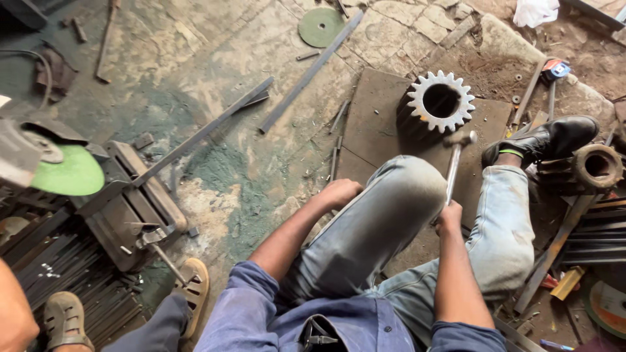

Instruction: The person uses a hammer to strike metal bars held against the teeth of a large gear while sitting on a workshop floor, moving between different teeth and using bars of different lengths.

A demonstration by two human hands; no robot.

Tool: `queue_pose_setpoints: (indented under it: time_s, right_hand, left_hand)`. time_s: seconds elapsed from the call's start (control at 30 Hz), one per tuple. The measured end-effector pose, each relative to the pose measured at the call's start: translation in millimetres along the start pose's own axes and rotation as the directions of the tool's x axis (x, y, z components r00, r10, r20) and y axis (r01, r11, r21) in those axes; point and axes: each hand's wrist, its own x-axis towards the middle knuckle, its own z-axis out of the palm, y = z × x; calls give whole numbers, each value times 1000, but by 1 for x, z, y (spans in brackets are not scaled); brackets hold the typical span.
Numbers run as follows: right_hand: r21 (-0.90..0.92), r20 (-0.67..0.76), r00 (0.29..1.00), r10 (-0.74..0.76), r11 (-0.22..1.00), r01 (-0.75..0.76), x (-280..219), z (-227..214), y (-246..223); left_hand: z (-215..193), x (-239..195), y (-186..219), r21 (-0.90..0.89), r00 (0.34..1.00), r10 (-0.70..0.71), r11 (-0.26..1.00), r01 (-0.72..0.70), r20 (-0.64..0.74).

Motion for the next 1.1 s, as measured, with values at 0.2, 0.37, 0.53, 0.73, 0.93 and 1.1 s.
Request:
queue_pose_setpoints:
  time_s: [0.2,0.37,0.53,0.73,0.93,1.1]
  right_hand:
    - [242,185,911,369,881,-406,-5,-8,5]
    - [270,287,871,398,839,-472,3,-15,10]
    - [296,415,807,421,776,-557,-2,-13,2]
    - [140,347,891,294,923,-359,-24,-9,5]
    - [175,481,813,329,872,-457,-15,-10,11]
    - [146,277,906,321,918,-370,-31,-16,-5]
  left_hand:
    - [0,0,-35,-187,999,30,982,-33,-19]
    - [-17,-37,-45,-350,988,-12,936,-43,-154]
    - [-49,-102,-17,-25,969,68,997,-76,-236]
    - [-80,-134,13,-83,974,146,988,-134,173]
    - [-67,-129,-15,-490,981,-98,872,3,-168]
    - [-48,-118,-27,-381,973,-97,925,9,-212]
